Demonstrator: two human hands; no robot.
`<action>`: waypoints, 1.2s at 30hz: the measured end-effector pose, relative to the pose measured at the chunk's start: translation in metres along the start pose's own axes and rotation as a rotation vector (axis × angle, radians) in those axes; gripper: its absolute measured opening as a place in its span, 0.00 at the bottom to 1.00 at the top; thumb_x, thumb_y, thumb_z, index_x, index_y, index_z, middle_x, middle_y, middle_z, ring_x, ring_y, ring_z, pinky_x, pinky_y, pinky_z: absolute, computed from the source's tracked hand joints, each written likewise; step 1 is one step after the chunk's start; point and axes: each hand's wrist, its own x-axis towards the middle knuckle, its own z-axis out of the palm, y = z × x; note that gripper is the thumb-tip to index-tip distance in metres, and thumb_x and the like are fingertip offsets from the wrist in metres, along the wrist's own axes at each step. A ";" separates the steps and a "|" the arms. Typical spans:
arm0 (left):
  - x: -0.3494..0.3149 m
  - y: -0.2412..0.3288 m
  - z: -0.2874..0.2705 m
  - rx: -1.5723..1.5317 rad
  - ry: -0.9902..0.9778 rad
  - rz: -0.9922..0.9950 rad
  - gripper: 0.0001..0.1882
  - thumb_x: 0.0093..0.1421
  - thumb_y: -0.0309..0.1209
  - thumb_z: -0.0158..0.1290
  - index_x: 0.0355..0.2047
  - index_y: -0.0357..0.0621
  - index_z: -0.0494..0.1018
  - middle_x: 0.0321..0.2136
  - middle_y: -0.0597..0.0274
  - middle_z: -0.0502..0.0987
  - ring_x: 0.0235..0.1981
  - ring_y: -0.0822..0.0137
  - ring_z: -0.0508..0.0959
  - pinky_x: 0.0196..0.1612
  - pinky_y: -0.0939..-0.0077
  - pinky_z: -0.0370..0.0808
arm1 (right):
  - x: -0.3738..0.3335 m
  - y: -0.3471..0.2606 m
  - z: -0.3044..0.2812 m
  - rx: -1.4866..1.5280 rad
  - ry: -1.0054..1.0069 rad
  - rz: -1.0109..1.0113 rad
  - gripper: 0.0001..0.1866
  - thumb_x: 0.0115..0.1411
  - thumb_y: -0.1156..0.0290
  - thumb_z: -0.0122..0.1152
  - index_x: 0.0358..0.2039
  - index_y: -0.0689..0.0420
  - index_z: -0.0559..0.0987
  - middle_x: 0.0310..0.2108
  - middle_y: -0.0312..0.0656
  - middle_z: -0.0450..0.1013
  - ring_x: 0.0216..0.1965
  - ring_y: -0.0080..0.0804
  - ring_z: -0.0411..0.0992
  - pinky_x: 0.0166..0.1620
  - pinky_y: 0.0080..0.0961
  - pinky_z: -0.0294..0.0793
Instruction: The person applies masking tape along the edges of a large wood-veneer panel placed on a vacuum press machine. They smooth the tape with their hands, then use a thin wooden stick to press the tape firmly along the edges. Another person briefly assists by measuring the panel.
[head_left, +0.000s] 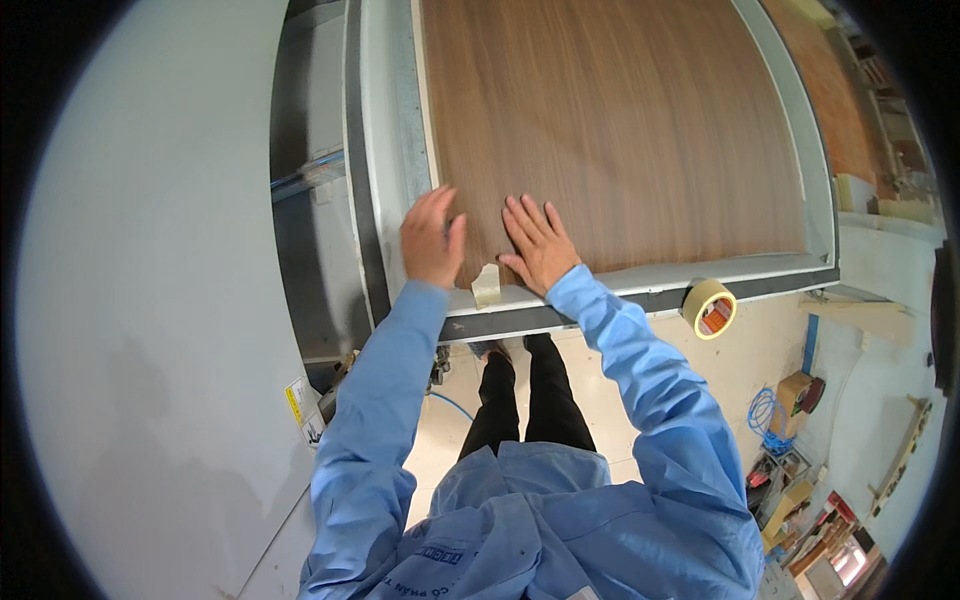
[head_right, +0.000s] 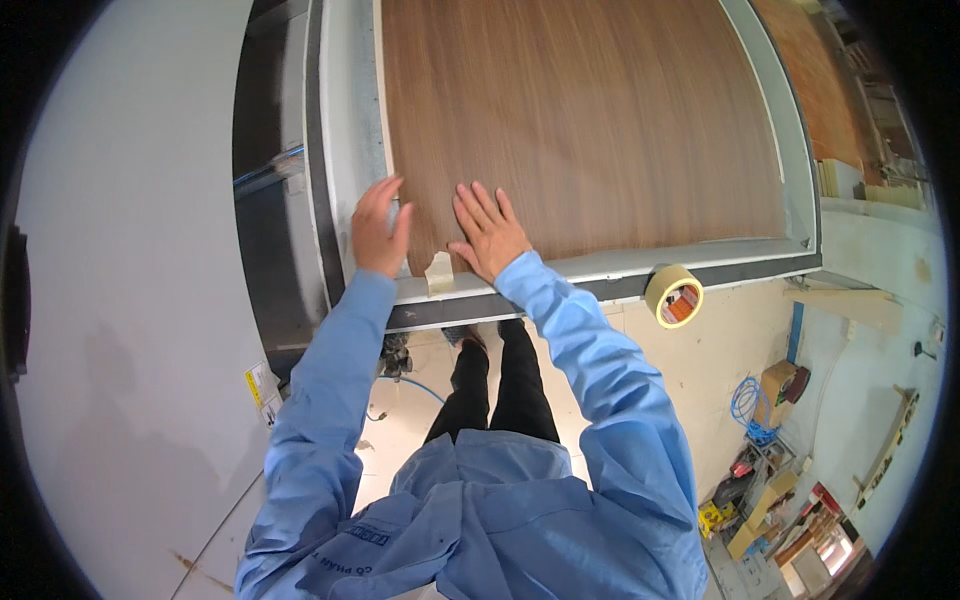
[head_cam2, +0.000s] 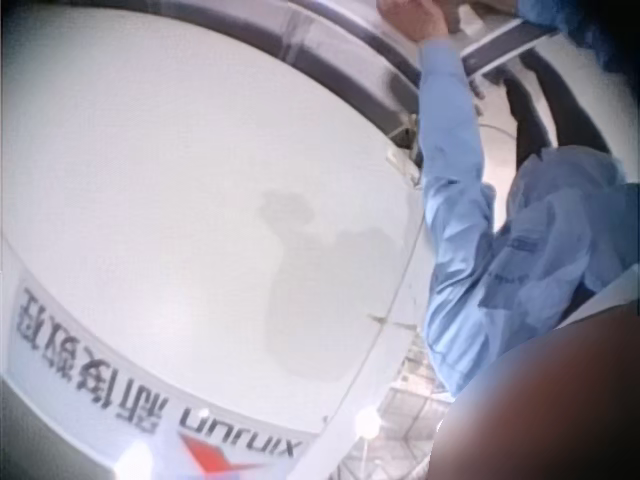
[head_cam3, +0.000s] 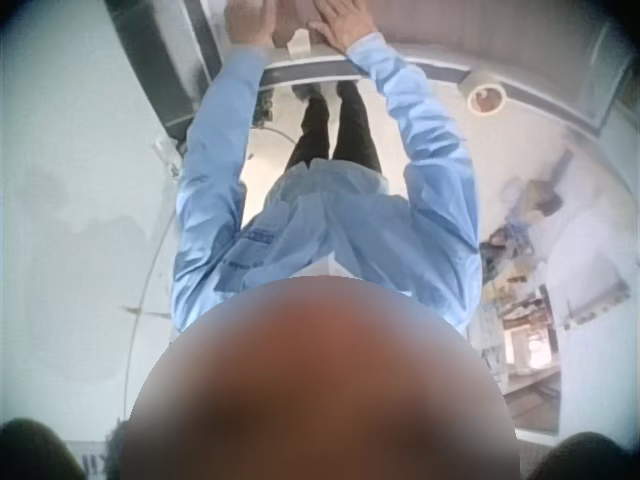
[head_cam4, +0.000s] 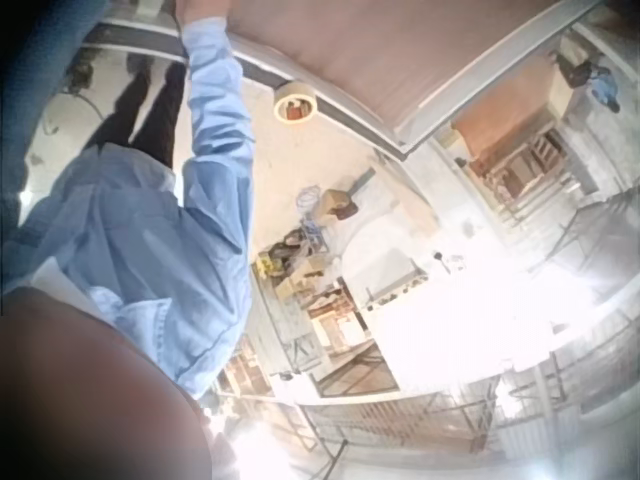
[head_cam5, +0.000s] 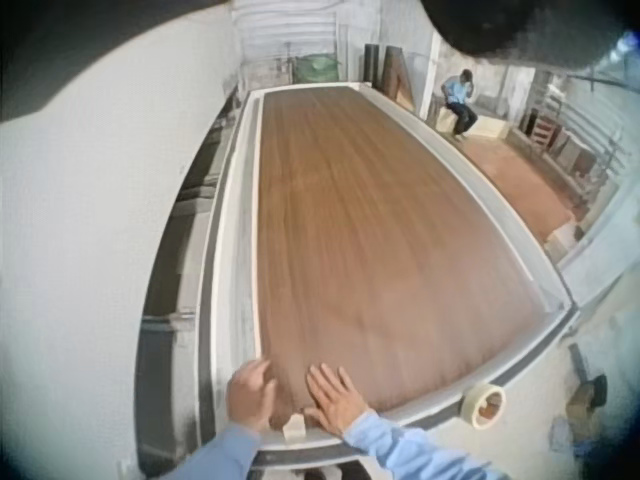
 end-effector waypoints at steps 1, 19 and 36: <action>0.015 0.006 0.010 0.042 -0.021 0.100 0.23 0.65 0.37 0.60 0.60 0.48 0.75 0.63 0.56 0.75 0.67 0.49 0.69 0.67 0.49 0.66 | -0.004 -0.006 0.004 0.032 -0.010 -0.027 0.38 0.69 0.48 0.56 0.72 0.60 0.64 0.76 0.50 0.54 0.77 0.50 0.48 0.76 0.53 0.45; -0.022 0.036 0.023 0.286 -0.488 0.172 0.38 0.69 0.43 0.54 0.74 0.43 0.56 0.77 0.57 0.52 0.77 0.58 0.52 0.77 0.43 0.44 | 0.148 0.129 -0.006 -0.263 0.030 0.269 0.40 0.73 0.45 0.44 0.76 0.58 0.56 0.79 0.45 0.46 0.80 0.45 0.39 0.78 0.50 0.35; -0.079 0.015 0.005 -0.216 -0.097 -0.497 0.31 0.72 0.39 0.49 0.69 0.34 0.59 0.66 0.37 0.66 0.66 0.43 0.68 0.68 0.56 0.65 | 0.104 -0.013 0.014 0.083 0.090 -0.227 0.35 0.70 0.54 0.51 0.71 0.61 0.64 0.74 0.49 0.57 0.77 0.48 0.49 0.77 0.51 0.45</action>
